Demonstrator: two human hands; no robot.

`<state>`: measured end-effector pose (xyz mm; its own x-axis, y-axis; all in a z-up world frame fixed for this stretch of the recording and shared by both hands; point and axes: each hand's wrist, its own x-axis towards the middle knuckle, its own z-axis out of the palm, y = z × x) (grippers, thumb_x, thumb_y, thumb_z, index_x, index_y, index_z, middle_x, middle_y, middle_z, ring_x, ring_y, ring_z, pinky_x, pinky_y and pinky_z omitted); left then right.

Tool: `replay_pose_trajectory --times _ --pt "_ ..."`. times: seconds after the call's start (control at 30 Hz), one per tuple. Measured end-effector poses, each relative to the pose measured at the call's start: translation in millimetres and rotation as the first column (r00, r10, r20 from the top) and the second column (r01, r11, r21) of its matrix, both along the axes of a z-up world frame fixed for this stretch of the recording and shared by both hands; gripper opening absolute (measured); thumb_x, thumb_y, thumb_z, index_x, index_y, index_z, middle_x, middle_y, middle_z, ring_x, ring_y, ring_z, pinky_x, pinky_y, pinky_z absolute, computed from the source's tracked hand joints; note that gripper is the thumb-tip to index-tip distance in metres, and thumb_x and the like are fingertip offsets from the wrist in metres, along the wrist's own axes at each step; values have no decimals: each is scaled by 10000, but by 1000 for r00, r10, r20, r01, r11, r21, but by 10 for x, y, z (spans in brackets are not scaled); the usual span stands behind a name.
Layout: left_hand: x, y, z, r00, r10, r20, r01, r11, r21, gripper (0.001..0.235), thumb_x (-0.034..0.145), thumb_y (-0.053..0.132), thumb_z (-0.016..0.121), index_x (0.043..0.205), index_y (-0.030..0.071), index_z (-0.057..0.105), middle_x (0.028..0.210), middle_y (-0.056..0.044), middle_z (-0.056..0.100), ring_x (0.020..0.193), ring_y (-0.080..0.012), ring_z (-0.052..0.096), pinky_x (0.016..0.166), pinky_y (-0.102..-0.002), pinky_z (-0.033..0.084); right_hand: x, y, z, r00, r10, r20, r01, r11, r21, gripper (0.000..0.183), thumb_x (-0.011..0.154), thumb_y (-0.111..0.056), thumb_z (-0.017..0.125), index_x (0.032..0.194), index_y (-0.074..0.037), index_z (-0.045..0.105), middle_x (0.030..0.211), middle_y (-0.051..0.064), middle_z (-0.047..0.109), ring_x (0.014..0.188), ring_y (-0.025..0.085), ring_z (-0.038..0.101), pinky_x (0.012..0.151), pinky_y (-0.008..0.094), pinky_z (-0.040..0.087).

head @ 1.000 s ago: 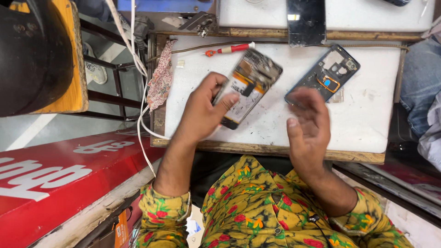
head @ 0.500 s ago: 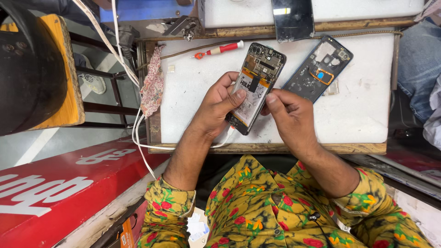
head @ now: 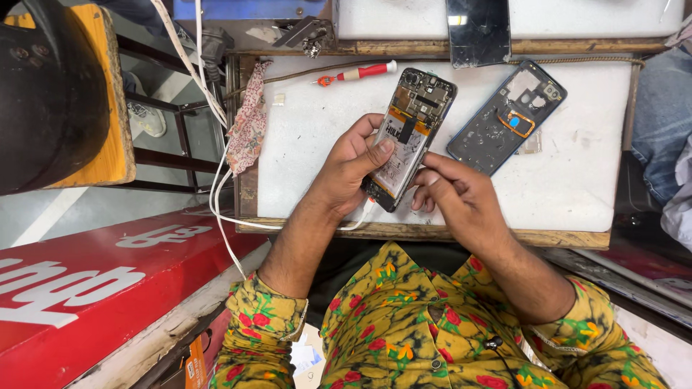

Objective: The person works on a disassembled mobile phone, using a screwdriver to adjust internal components and a toothbrush to clean the device. The person also handles a charging cable and a small metal tool while working at a cluttered workbench.

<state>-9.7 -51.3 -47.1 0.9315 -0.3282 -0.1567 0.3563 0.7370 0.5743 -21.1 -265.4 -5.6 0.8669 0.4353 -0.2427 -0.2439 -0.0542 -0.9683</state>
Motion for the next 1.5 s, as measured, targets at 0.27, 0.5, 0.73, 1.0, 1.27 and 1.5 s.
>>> replay_pose_trajectory --times 0.27,0.5,0.73,1.0,1.27,1.5 --pt "-28 -40 -6 999 38 31 -41 992 120 394 1044 110 660 1363 -15 466 1143 -154 726 1013 -156 713 912 -314 594 18 10 -60 990 -74 121 94 982 -167 268 1099 -137 521 1218 35 688 936 55 715 770 99 692 670 232 531" --pt "-9 258 453 923 -301 241 71 747 661 394 1012 121 719 1357 30 553 1120 -157 741 990 -186 738 878 -339 577 205 -215 90 977 -209 -34 212 965 157 446 1092 -241 489 1482 -25 468 1126 80 719 856 78 666 692 184 497" --pt "197 333 875 469 -870 151 -6 168 986 433 801 263 799 1198 132 686 1039 -134 758 972 -367 717 822 -463 547 443 -65 240 833 486 -266 -537 825 -174 954 807 -91 795 1632 -144 318 1127 130 703 898 147 672 810 280 572" --pt "111 544 1182 728 -476 492 -614 -136 777 317 885 220 818 1161 101 714 1023 -94 732 949 -345 699 812 -466 539 459 134 -94 759 513 -402 -411 855 316 803 834 -118 814 1517 67 433 1302 116 698 1124 138 679 979 295 552" --pt "458 833 890 623 -1 782 -728 -365 580 241 991 153 818 1130 65 642 1026 -63 708 879 -204 728 744 -338 580 491 67 -278 753 373 -542 -3 826 564 665 955 -203 785 1482 19 445 1026 94 687 798 172 703 734 361 593" --pt "459 842 760 603 149 784 -756 -206 621 132 1017 71 800 1055 70 674 983 -31 726 839 -109 749 673 -255 574 425 56 -302 784 371 -497 17 788 616 644 961 -354 779 1434 -87 434 849 56 593 660 182 625 624 370 537"
